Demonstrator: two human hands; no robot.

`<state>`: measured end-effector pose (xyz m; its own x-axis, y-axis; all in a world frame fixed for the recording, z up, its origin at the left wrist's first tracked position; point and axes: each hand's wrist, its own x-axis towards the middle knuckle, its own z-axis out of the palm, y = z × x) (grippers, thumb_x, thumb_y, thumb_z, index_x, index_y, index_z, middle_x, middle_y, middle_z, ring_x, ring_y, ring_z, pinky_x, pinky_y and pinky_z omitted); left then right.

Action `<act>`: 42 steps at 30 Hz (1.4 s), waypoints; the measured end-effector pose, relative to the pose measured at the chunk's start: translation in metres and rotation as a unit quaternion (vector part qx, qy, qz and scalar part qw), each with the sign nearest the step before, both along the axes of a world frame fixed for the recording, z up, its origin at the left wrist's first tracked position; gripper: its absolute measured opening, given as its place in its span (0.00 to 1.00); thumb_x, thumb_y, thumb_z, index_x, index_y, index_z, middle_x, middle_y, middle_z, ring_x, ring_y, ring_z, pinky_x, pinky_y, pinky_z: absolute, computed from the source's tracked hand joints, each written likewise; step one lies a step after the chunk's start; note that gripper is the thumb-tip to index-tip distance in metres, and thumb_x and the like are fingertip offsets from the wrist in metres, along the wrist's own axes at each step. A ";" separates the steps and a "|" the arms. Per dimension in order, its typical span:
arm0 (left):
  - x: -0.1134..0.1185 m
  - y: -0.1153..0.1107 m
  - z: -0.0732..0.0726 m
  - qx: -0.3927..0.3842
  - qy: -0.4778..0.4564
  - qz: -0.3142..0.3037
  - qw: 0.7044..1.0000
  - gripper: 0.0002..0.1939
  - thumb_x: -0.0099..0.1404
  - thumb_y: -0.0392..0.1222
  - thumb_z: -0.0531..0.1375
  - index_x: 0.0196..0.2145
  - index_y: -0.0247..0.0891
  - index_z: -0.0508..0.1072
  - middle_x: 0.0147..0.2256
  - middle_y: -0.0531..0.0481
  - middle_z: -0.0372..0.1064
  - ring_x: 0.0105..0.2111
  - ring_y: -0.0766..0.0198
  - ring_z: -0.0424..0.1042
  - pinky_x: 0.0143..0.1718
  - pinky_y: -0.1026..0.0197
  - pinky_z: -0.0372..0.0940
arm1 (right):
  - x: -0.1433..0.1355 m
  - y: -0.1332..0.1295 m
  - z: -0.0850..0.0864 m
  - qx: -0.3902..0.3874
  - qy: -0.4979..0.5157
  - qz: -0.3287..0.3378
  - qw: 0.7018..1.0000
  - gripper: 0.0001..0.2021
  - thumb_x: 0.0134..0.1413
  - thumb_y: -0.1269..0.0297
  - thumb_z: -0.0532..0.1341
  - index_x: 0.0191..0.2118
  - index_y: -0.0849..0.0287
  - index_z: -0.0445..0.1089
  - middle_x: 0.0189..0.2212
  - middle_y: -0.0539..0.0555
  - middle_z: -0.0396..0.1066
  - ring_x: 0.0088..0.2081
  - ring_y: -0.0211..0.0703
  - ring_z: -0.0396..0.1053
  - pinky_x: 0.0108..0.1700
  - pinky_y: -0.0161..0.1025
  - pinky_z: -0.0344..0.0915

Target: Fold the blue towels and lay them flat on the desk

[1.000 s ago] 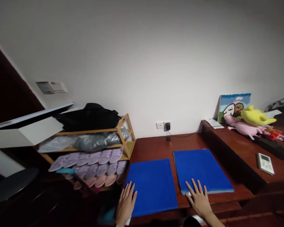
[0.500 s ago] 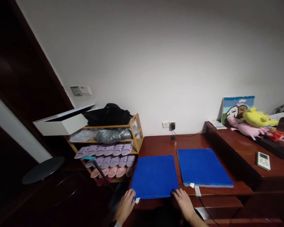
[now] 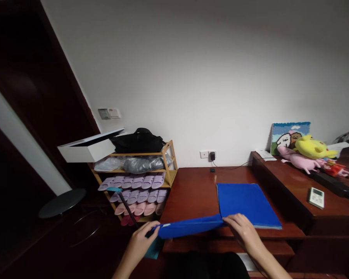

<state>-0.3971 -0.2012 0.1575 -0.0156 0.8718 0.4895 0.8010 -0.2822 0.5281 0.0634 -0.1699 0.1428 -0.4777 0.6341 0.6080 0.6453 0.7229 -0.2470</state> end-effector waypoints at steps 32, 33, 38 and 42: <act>0.288 0.214 0.064 0.163 0.070 -0.184 0.967 0.12 0.76 0.41 0.53 0.45 0.43 0.76 0.43 0.46 0.76 0.46 0.57 0.74 0.50 0.51 0.70 | 0.256 0.146 0.062 -0.015 0.105 -0.208 0.972 0.14 0.66 0.57 0.54 0.48 0.52 0.73 0.48 0.58 0.77 0.48 0.51 0.77 0.53 0.48 0.73; 0.288 0.205 0.038 0.154 0.089 -0.194 0.965 0.12 0.76 0.40 0.52 0.47 0.43 0.76 0.44 0.46 0.76 0.46 0.57 0.74 0.51 0.51 0.70 | 0.256 0.138 0.034 -0.031 0.107 -0.217 0.970 0.13 0.66 0.57 0.53 0.48 0.51 0.73 0.48 0.57 0.77 0.49 0.51 0.77 0.54 0.48 0.73; 0.290 0.160 -0.103 0.069 0.179 -0.212 0.958 0.16 0.75 0.34 0.49 0.40 0.44 0.77 0.36 0.49 0.76 0.38 0.58 0.75 0.43 0.53 0.71 | 0.242 0.099 -0.110 -0.111 0.103 -0.231 0.961 0.13 0.64 0.57 0.52 0.41 0.47 0.75 0.42 0.53 0.80 0.41 0.51 0.80 0.38 0.43 0.78; 0.290 0.140 -0.168 0.027 0.165 -0.174 0.970 0.16 0.74 0.35 0.49 0.44 0.45 0.77 0.40 0.47 0.77 0.41 0.56 0.77 0.45 0.52 0.73 | 0.228 0.081 -0.153 -0.076 0.112 -0.237 0.962 0.15 0.63 0.61 0.50 0.39 0.44 0.75 0.38 0.51 0.80 0.39 0.53 0.81 0.36 0.47 0.79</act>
<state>-0.1073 -0.0611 -0.0106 0.4412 0.7689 0.4627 0.7752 -0.5863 0.2353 0.2915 -0.0884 -0.0098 0.0199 0.8379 0.5454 0.8116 0.3050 -0.4982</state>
